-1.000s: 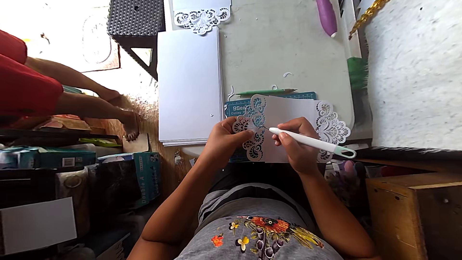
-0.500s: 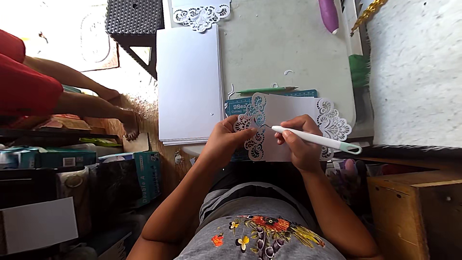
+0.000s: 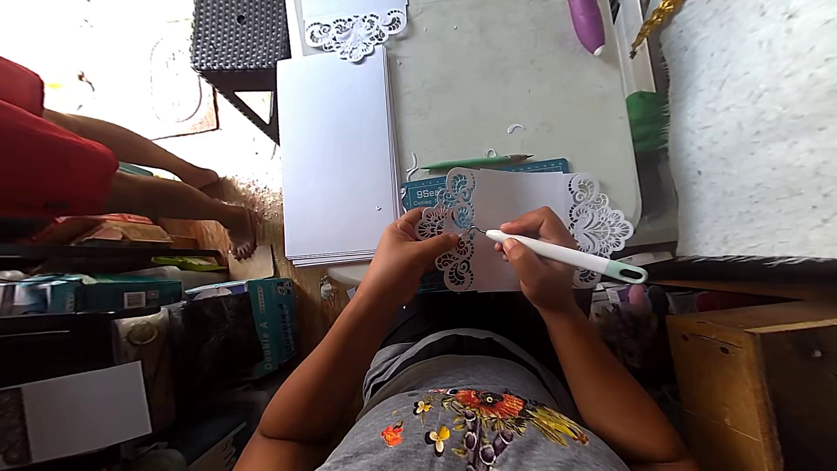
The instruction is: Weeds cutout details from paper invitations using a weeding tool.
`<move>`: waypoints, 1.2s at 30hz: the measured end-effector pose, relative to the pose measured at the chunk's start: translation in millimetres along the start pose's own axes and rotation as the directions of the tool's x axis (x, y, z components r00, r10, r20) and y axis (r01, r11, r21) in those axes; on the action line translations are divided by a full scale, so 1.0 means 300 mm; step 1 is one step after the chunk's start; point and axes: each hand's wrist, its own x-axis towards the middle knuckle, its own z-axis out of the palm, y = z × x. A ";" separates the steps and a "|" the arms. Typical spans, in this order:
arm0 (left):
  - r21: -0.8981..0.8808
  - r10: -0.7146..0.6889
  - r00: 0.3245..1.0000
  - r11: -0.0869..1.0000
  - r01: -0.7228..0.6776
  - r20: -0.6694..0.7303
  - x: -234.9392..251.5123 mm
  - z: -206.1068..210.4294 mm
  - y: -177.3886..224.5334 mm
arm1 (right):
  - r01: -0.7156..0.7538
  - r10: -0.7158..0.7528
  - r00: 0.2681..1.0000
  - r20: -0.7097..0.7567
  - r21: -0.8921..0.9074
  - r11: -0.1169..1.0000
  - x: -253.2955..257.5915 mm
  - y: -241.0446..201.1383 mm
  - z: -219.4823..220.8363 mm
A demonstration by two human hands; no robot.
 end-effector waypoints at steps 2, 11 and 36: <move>-0.003 0.000 1.000 1.000 0.000 0.003 0.001 -0.001 0.000 | -0.004 0.004 1.000 0.008 -0.006 1.000 0.002 -0.001 0.000; 0.022 0.050 0.997 0.998 -0.051 0.053 -0.010 0.010 -0.006 | -0.016 0.017 1.000 -0.021 0.048 0.999 -0.002 -0.001 -0.007; 0.144 0.118 0.993 0.983 -0.115 -0.014 0.002 0.012 -0.029 | 0.064 -0.063 0.998 0.020 -0.036 0.997 -0.002 0.004 0.001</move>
